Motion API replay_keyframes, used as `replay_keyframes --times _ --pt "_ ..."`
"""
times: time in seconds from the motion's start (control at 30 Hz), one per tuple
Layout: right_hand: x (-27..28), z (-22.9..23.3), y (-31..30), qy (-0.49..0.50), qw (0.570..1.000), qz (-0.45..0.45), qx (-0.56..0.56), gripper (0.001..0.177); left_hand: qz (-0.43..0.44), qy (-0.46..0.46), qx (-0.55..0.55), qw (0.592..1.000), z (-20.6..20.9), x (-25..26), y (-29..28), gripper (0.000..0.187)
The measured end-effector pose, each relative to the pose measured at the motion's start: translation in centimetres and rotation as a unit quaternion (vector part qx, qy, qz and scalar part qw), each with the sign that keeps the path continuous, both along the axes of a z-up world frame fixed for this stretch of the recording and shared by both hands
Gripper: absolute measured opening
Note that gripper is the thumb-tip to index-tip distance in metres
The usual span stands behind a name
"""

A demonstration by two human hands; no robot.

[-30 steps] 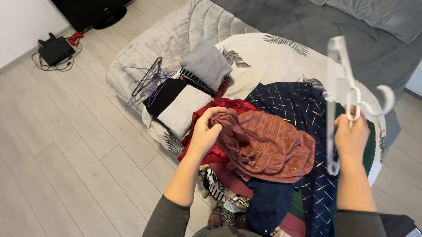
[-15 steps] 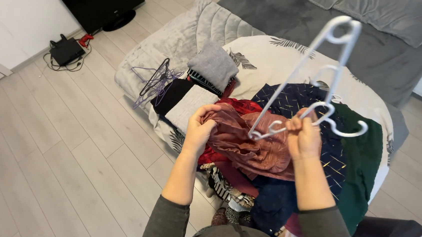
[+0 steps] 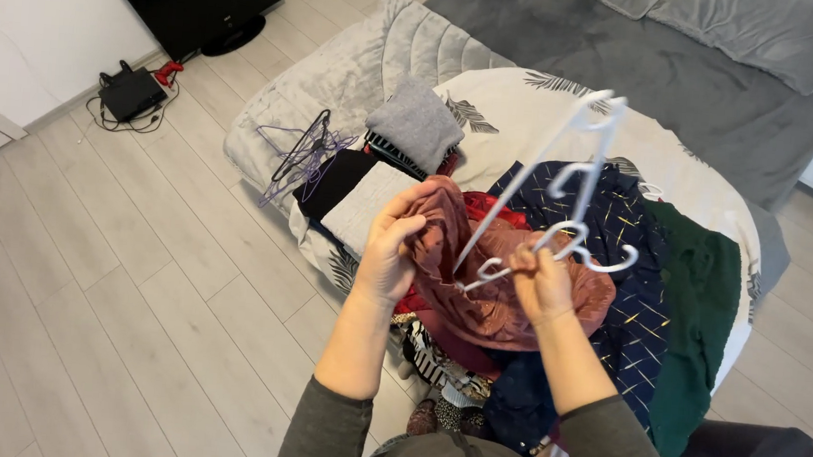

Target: The person removes a white garment from a hanger and places it in a closet. They then pick up several garments from a bed, place them on hangers, and hang them in the closet. The person repeats this process for multiple items, including a dark blue patterned top, a red top, and a maroon top.

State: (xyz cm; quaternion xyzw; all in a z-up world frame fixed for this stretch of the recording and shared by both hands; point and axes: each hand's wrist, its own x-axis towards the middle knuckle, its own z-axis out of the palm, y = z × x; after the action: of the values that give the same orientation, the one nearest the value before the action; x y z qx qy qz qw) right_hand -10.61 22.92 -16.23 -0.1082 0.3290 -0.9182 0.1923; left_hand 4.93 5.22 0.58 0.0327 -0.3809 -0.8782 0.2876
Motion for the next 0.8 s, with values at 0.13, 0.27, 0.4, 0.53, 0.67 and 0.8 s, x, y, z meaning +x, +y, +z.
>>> replay_keyframes --times 0.13,0.27,0.4,0.53,0.67,0.8 --pt "0.9 0.4 1.0 0.108 0.965 -0.004 0.237 0.020 0.035 0.012 -0.019 0.999 1.0 -0.1 -0.7 0.047" --pt "-0.4 0.3 4.3 0.241 0.852 -0.027 0.464 0.027 0.167 -0.132 -0.162 0.964 0.0 0.2 -3.5 0.049" --pt "-1.1 6.1 6.0 0.324 0.759 0.001 0.566 0.023 0.261 -0.306 -0.338 0.851 -2.8 0.3 -6.0 0.053" --pt "-1.7 8.6 6.6 0.427 0.654 0.001 0.624 0.022 0.284 -0.446 -0.420 0.737 -6.1 -0.8 -6.9 0.038" --pt "-1.6 10.8 7.4 0.514 0.513 -0.036 0.687 0.026 0.265 -0.497 -0.340 0.753 -9.5 -1.7 -8.8 0.021" --pt "-1.5 9.7 7.7 0.536 0.404 -0.061 0.739 0.026 0.286 -0.506 -0.392 0.713 -6.7 -0.7 -7.7 0.016"
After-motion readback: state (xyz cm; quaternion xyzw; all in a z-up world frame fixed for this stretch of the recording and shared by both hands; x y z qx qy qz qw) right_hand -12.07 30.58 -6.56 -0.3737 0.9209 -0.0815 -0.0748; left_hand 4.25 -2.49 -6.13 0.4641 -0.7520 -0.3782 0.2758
